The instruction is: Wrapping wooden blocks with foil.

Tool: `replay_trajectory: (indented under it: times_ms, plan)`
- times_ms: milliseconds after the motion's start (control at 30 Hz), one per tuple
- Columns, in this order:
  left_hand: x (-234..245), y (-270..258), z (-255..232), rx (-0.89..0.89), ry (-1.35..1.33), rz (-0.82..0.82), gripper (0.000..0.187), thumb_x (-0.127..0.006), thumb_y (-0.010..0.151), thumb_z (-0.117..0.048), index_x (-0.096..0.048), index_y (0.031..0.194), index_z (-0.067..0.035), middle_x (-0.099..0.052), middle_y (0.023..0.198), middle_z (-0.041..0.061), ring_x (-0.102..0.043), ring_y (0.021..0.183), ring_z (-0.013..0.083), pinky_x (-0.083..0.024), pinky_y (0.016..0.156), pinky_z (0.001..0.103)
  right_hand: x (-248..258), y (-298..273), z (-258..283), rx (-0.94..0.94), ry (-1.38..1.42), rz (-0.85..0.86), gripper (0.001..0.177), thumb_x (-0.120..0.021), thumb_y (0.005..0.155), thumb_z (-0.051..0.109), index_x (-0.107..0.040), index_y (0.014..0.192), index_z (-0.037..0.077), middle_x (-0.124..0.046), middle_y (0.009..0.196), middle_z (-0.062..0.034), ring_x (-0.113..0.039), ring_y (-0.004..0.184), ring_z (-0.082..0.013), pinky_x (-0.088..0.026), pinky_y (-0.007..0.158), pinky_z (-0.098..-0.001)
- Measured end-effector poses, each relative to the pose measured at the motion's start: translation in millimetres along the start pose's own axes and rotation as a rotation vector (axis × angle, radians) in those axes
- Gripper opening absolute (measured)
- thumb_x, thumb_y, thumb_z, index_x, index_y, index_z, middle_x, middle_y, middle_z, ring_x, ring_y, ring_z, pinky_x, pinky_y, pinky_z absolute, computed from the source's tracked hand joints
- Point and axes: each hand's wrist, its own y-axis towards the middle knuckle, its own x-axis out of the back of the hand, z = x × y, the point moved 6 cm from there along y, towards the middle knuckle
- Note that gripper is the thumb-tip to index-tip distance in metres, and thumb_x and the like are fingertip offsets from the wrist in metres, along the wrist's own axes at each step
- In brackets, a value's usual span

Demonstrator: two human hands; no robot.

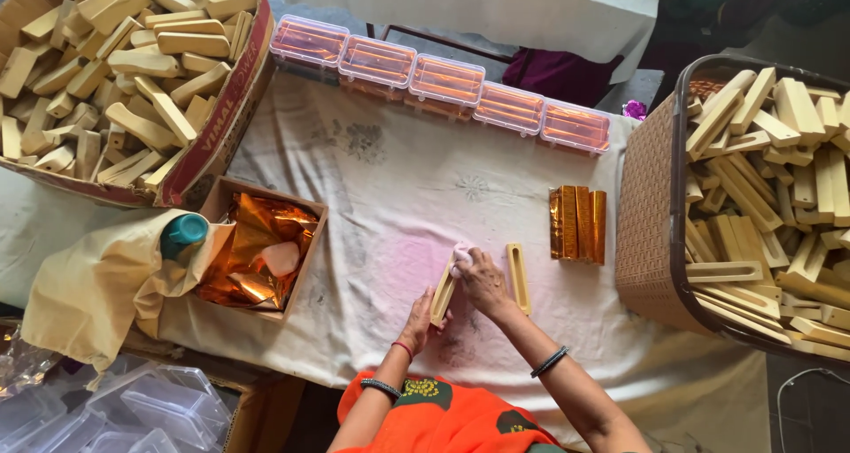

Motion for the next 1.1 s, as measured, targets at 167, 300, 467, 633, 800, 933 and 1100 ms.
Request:
replay_trajectory:
  times_ms: [167,300,467,633,800,933,1100]
  plan:
    - [-2.8,-3.9,-5.8,0.005,0.017,-0.023,0.057,-0.037,0.103,-0.061,-0.063,0.114,-0.01,-0.066,0.07,0.005,-0.054,0.048,0.0126,-0.042,0.043,0.027,1.5,-10.9,12.7,0.046,0.04,-0.04,0.022,-0.066,0.092,0.022,-0.072,0.11,0.01,-0.055,0.131,-0.016,-0.06,0.111,-0.0332,-0.058,0.077,-0.0441]
    - [-0.5,-1.9,0.7,0.009,0.035,-0.022,0.058,-0.036,0.104,-0.061,-0.062,0.115,-0.01,-0.066,0.07,0.005,-0.053,0.047,0.0126,-0.041,0.042,0.027,1.6,-14.0,10.2,0.036,0.038,-0.05,0.025,-0.067,0.09,0.023,-0.072,0.113,0.014,-0.055,0.125,-0.0161,-0.06,0.111,-0.0341,-0.057,0.081,-0.0463]
    - [3.7,3.2,3.2,0.0,0.055,-0.058,0.057,-0.034,0.103,-0.062,-0.063,0.113,-0.014,-0.064,0.07,0.004,-0.054,0.047,0.0128,-0.041,0.041,0.027,-4.3,-32.0,16.2,-0.052,0.181,0.112,0.032,-0.068,0.089,0.024,-0.07,0.12,0.019,-0.057,0.115,-0.0153,-0.065,0.101,-0.0349,-0.057,0.081,-0.0472]
    - [-5.8,-13.1,-11.5,0.033,0.081,-0.087,0.055,-0.035,0.103,-0.061,-0.067,0.112,-0.017,-0.064,0.072,0.0,-0.056,0.052,0.0093,-0.044,0.044,0.025,-10.8,-69.8,42.2,-0.007,0.233,0.211,0.028,-0.069,0.085,0.023,-0.073,0.113,0.024,-0.06,0.111,-0.0136,-0.065,0.1,-0.0349,-0.057,0.079,-0.0479]
    - [17.7,23.5,24.0,-0.044,0.048,-0.03,0.049,-0.044,0.107,-0.057,-0.067,0.113,-0.014,-0.057,0.072,-0.004,-0.05,0.052,0.0061,-0.041,0.043,0.024,1.6,-50.0,30.7,0.109,0.224,0.181,0.038,-0.079,0.073,0.032,-0.074,0.11,0.023,-0.061,0.107,-0.0128,-0.065,0.096,-0.0334,-0.057,0.076,-0.0471]
    - [-1.6,-0.1,-6.9,-0.011,0.105,-0.047,0.047,-0.043,0.105,-0.057,-0.064,0.113,-0.015,-0.059,0.064,0.001,-0.045,0.043,0.0084,-0.032,0.037,0.025,-10.4,-19.9,-6.0,0.156,-0.096,0.065,0.027,-0.066,0.091,0.022,-0.073,0.117,0.024,-0.063,0.112,-0.007,-0.065,0.105,-0.031,-0.059,0.075,-0.0427]
    - [-1.1,1.3,-1.9,0.03,0.11,-0.058,0.048,-0.042,0.103,-0.058,-0.062,0.113,-0.015,-0.062,0.062,0.004,-0.044,0.039,0.0096,-0.029,0.036,0.025,-5.3,-29.5,1.9,-0.105,0.07,0.115,0.037,-0.064,0.091,0.024,-0.069,0.128,0.022,-0.06,0.112,-0.0155,-0.066,0.1,-0.0335,-0.057,0.08,-0.0476]
